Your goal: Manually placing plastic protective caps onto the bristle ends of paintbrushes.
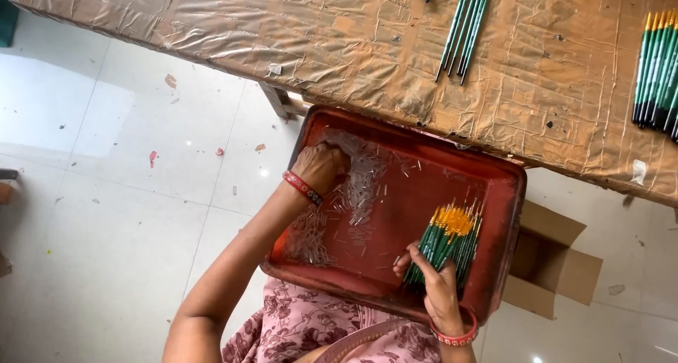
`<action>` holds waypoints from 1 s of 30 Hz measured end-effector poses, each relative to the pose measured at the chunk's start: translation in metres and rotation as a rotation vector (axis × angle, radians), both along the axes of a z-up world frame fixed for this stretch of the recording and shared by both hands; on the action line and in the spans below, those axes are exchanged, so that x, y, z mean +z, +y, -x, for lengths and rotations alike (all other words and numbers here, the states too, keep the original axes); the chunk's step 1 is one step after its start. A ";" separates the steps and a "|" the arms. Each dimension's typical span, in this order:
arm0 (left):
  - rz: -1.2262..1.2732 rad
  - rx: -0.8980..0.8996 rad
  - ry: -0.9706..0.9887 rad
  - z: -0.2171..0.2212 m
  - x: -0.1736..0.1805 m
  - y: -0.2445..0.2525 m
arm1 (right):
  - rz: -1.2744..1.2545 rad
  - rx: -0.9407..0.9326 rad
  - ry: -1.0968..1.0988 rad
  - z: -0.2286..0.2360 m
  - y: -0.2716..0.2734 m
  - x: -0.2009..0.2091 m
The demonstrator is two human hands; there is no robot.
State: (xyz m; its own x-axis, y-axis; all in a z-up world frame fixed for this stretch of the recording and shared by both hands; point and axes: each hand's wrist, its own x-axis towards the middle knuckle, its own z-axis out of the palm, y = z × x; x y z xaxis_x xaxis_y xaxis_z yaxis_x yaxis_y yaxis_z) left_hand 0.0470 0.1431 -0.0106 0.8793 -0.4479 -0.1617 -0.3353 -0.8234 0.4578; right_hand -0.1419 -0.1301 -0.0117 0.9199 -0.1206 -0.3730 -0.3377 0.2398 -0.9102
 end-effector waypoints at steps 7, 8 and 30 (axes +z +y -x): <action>0.005 -0.024 -0.372 -0.011 -0.007 -0.023 | 0.015 0.046 -0.098 -0.003 -0.003 -0.019; 0.006 -0.014 -0.303 -0.011 -0.006 -0.028 | 0.025 -0.029 -0.114 -0.007 -0.006 -0.023; -0.295 -0.220 -0.160 0.026 -0.058 -0.101 | 0.009 -0.465 -0.199 -0.032 -0.013 0.037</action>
